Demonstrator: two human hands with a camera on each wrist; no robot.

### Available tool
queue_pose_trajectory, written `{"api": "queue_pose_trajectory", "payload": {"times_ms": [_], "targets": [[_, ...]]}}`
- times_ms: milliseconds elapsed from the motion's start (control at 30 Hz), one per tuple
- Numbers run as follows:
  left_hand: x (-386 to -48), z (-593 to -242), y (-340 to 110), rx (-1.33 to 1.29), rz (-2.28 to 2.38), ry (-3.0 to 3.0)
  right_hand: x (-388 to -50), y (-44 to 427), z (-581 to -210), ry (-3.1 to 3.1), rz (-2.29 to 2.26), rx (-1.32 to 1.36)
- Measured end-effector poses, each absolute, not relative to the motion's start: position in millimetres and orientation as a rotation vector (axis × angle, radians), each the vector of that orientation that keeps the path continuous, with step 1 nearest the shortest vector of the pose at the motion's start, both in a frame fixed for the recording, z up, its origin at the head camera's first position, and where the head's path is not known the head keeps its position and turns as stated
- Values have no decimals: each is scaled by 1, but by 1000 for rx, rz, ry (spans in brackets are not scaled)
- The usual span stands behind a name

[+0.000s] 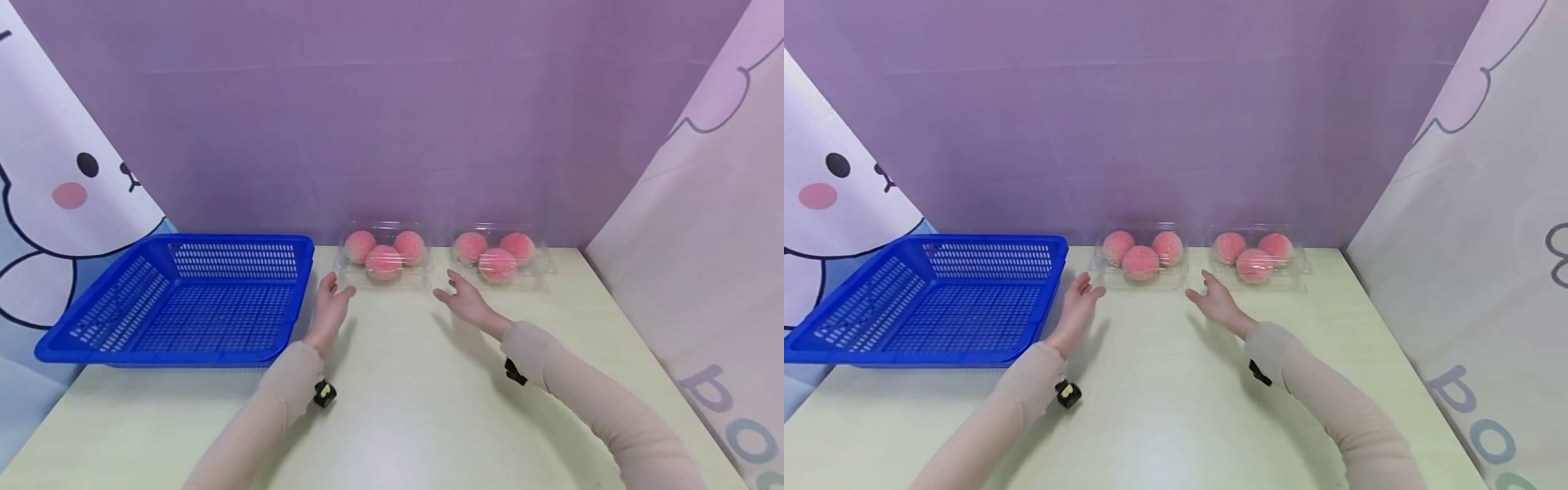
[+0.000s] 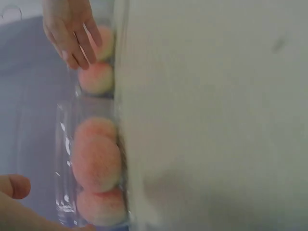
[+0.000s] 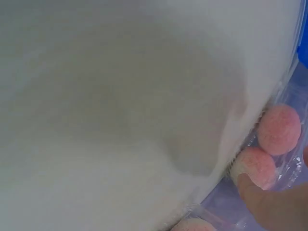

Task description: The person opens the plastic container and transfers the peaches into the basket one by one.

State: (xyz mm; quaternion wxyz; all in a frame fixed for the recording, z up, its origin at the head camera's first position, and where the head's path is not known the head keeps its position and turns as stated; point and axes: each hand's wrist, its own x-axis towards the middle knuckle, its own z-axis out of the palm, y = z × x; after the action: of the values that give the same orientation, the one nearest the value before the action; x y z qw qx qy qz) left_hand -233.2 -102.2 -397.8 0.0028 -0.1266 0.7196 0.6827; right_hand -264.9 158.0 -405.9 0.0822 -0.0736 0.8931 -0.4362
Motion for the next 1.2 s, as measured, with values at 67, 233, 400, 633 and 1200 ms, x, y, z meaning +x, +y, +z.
{"api": "queue_pose_trajectory", "payload": {"times_ms": [67, 233, 400, 633, 1200], "targets": [[-246, -400, -101, -445, 2139, 2282, -274, 152, -407, 2658, -1303, -199], [-274, -411, -102, -519, 2112, 2378, -291, 142, -409, 2617, -1344, -156], [-291, -423, -107, -512, 2066, 2517, -302, 133, -413, 2447, -1551, -95], [-302, -431, -109, -296, 2201, 2380, -312, 124, -416, 2266, -1749, -20], [-298, -433, -103, -293, 2155, 2364, -307, 125, -413, 2245, -1804, 47]]}}
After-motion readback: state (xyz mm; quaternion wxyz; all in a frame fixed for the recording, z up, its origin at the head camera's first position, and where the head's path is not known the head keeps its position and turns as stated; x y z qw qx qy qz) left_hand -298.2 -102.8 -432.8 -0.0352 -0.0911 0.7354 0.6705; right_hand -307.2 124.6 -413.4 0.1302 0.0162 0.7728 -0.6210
